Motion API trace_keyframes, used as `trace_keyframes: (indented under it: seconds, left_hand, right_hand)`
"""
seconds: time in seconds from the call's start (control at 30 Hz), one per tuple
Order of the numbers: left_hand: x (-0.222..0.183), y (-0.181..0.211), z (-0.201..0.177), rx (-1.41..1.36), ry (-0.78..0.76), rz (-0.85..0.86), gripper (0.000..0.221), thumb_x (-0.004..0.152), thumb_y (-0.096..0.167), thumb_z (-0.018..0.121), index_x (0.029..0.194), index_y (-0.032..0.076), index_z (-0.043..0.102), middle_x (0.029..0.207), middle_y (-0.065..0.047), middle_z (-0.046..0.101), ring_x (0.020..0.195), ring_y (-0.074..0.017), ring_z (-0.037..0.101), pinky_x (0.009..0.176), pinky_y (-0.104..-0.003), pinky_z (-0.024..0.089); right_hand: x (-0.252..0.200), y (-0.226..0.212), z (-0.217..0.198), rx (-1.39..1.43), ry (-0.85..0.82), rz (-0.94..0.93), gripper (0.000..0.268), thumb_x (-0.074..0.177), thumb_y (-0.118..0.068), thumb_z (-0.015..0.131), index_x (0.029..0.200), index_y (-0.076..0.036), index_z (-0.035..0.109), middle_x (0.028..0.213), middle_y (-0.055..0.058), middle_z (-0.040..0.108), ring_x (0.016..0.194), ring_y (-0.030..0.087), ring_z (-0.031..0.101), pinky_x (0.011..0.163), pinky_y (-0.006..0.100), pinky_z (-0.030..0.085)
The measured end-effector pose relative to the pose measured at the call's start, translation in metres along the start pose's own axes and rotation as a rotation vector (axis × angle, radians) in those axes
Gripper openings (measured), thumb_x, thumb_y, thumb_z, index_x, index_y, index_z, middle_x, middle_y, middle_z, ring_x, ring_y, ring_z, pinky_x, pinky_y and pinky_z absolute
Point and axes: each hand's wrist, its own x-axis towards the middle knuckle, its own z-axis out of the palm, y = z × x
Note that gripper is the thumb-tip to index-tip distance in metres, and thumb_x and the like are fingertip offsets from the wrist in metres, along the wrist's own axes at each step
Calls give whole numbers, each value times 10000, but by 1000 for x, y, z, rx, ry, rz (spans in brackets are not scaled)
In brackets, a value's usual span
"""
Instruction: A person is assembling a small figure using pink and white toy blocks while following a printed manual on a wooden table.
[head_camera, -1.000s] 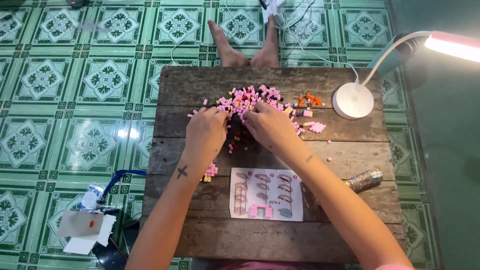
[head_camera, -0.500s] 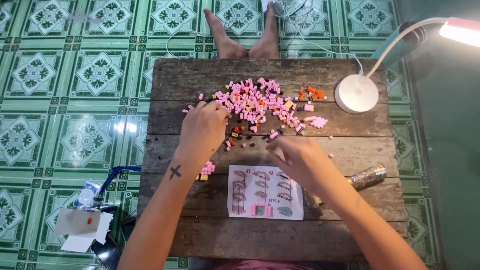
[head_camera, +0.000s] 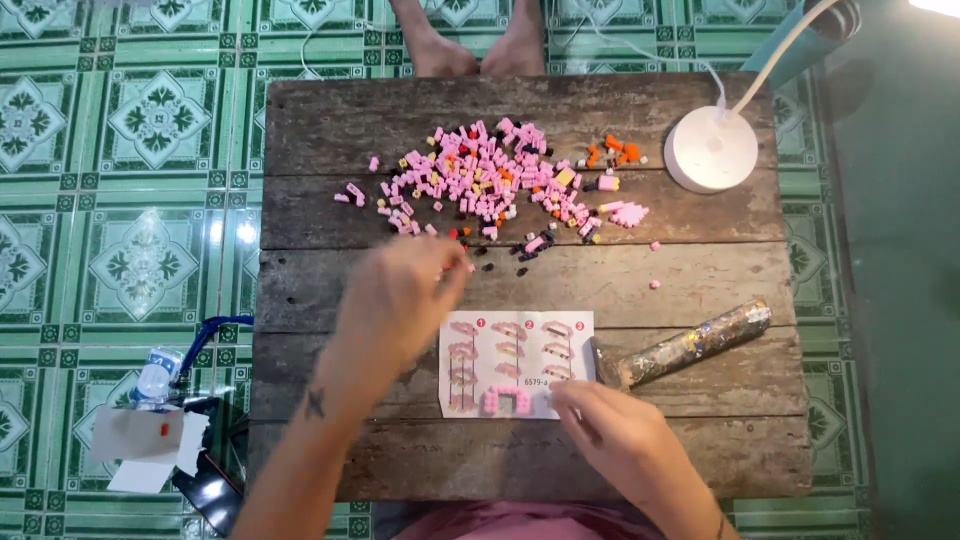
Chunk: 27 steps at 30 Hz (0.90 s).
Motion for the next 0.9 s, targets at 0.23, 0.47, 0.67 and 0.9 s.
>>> trace_keyframes:
  seconds: [0.23, 0.47, 0.67, 0.9]
  left_hand:
    - [-71, 34, 64, -236, 13, 161, 37, 1019, 118, 813, 1033, 87, 800, 1063, -71, 799, 978, -298, 730, 860, -446, 587]
    - [-79, 38, 66, -270, -7, 85, 118, 1007, 44, 804, 1104, 35, 869, 1140, -100, 783, 1081, -283, 711, 948, -421, 625]
    - [-78, 41, 67, -341, 37, 15, 184, 974, 0, 798, 1150, 21, 847, 1139, -131, 771, 1099, -310, 720, 987, -443, 616]
    - [-80, 36, 71, -383, 23, -15, 123, 1003, 24, 802, 1109, -22, 846, 1201, -166, 706, 975, -327, 752, 851, -440, 672]
  right_hand:
    - [-7, -14, 6, -146, 15, -57, 103, 1088, -60, 673, 1183, -37, 705, 1276, 96, 810, 962, 206, 814, 805, 344, 640]
    - [-11, -5, 8, -212, -136, 75, 128, 1077, -101, 672, 1205, -97, 674, 1304, 24, 733, 907, 236, 785, 667, 409, 610]
    - [17, -13, 23, -149, 35, 26, 111, 1011, -31, 744, 1051, -130, 712, 1188, 5, 798, 985, 144, 798, 806, 314, 633]
    - [37, -7, 39, 5, 123, -12, 101, 997, 48, 772, 1046, -37, 753, 1144, 60, 817, 947, 156, 788, 801, 273, 638]
